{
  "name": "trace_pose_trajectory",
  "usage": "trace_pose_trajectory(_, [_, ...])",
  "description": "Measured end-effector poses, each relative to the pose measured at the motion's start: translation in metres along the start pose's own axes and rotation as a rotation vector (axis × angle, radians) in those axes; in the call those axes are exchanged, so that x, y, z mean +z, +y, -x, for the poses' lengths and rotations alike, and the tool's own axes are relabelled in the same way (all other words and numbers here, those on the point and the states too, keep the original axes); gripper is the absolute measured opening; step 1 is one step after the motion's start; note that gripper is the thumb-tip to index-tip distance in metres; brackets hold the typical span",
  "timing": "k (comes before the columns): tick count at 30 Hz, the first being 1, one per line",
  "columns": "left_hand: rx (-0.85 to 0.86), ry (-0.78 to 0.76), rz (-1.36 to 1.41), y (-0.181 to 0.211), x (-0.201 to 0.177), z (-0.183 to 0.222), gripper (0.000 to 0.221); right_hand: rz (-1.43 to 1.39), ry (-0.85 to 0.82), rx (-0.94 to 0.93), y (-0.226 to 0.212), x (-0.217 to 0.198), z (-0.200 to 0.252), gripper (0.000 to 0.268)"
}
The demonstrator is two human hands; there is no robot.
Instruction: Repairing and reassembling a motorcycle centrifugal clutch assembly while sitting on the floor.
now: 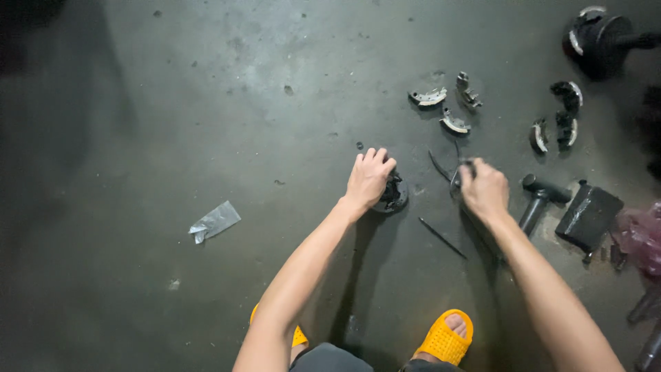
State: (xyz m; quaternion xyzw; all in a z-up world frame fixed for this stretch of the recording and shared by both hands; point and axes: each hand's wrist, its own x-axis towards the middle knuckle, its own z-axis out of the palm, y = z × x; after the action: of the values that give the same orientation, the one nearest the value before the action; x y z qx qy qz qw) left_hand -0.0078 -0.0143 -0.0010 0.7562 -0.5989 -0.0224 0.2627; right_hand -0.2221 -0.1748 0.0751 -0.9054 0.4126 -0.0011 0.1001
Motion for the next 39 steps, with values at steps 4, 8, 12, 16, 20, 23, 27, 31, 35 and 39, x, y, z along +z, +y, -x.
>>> trace_pose_trajectory(4, [0.139, 0.002, -0.058, -0.002, 0.009, 0.002, 0.009, 0.013, 0.007, 0.005, 0.047, 0.033, -0.016, 0.038])
trace_pose_trajectory(8, [0.341, 0.163, -0.168, 0.006, -0.003, -0.002, 0.016, 0.105, 0.191, -0.068, 0.026, 0.040, 0.006, 0.039])
trace_pose_trajectory(12, [0.263, 0.049, -0.218, 0.010, -0.003, 0.002, 0.008, 0.010, 0.235, -0.080, 0.012, 0.035, 0.038, 0.029])
trace_pose_trajectory(16, [0.297, 0.045, -0.223, 0.008, 0.001, 0.002, 0.010, -0.102, 0.296, -0.027, 0.053, 0.063, 0.070, 0.027])
trace_pose_trajectory(20, [0.345, 0.106, -0.196, 0.007, -0.002, 0.002, 0.009, -0.170, 0.309, 0.102, 0.076, 0.050, 0.102, 0.025])
trace_pose_trajectory(23, [0.243, 0.109, -0.145, 0.002, -0.013, -0.001, 0.007, -0.188, 0.290, 0.388, 0.108, 0.044, 0.104, 0.038])
trace_pose_trajectory(27, [-0.197, 0.052, 0.010, -0.039, -0.020, -0.015, 0.009, -0.296, 0.017, 0.794, 0.137, 0.038, 0.101, 0.057])
trace_pose_trajectory(31, [-0.225, 0.086, 0.194, -0.072, -0.026, 0.000, 0.013, -0.153, 0.059, 0.675, 0.187, 0.056, 0.106, 0.051])
trace_pose_trajectory(35, [-0.226, 0.115, 0.196, -0.041, -0.057, 0.019, 0.037, -0.586, 0.166, 0.760, 0.155, 0.032, 0.114, 0.023])
trace_pose_trajectory(39, [-0.076, -0.119, -0.044, 0.015, -0.059, 0.053, 0.127, -0.904, 0.046, 0.672, 0.024, -0.020, 0.138, 0.018])
